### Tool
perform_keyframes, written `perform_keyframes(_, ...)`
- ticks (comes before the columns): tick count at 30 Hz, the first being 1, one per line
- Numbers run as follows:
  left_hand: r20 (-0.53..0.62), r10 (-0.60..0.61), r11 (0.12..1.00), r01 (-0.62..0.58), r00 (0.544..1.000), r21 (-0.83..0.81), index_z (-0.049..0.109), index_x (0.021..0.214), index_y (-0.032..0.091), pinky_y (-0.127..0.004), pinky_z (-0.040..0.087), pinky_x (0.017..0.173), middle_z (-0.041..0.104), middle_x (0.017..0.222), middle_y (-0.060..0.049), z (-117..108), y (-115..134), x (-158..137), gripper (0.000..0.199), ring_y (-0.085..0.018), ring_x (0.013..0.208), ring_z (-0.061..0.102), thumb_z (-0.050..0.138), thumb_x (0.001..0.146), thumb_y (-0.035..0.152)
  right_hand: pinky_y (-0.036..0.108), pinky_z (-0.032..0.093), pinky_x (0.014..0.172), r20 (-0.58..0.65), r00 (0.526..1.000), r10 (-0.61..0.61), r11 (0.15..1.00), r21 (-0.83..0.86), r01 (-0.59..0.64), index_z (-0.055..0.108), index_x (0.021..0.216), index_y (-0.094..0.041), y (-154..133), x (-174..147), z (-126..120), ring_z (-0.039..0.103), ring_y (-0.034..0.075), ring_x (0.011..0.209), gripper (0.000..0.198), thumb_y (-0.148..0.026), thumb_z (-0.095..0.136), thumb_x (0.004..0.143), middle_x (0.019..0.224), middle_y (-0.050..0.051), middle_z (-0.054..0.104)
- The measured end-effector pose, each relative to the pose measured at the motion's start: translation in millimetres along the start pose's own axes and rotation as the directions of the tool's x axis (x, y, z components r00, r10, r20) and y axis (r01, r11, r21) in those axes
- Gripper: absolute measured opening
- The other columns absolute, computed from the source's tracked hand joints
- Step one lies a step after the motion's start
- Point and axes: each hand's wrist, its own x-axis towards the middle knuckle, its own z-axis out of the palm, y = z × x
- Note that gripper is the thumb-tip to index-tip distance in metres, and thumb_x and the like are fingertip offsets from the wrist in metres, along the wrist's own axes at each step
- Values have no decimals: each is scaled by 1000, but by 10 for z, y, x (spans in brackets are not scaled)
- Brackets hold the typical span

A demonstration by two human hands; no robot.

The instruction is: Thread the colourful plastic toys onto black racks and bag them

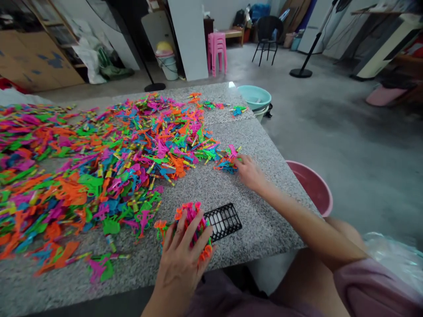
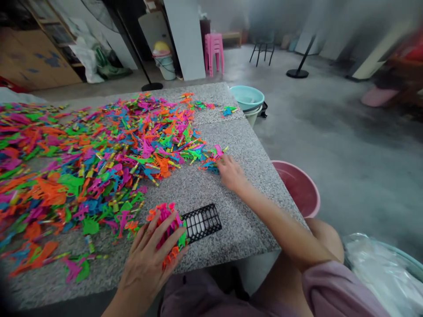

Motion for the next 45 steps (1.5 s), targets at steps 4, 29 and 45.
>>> perform_keyframes(4,-5,-4,1000,4,1000,10,66,117,29,-52,41,102,57,139,-6,-11,11,19,28,-35,131,48,52,94,38,41,40,95,40,987,-158,986,-42,160,61,119,-10,-346,495,103,46,30,115,32,-11,39,94,123,18,54)
perform_keyframes(29,111,58,998,-59,992,9,60,123,26,-55,38,106,46,149,-8,-44,-52,-11,33,-37,142,32,56,94,38,26,44,66,553,817,159,960,105,-258,64,97,-15,433,-871,-401,62,21,82,40,-32,82,66,98,9,65)
perform_keyframes(45,143,40,994,-25,989,-105,64,113,20,-50,32,115,62,134,-4,-96,11,70,24,-31,141,37,58,93,31,22,45,52,334,942,-33,16,943,-333,45,89,-21,-1019,-487,330,51,10,54,21,-19,61,75,68,-6,53)
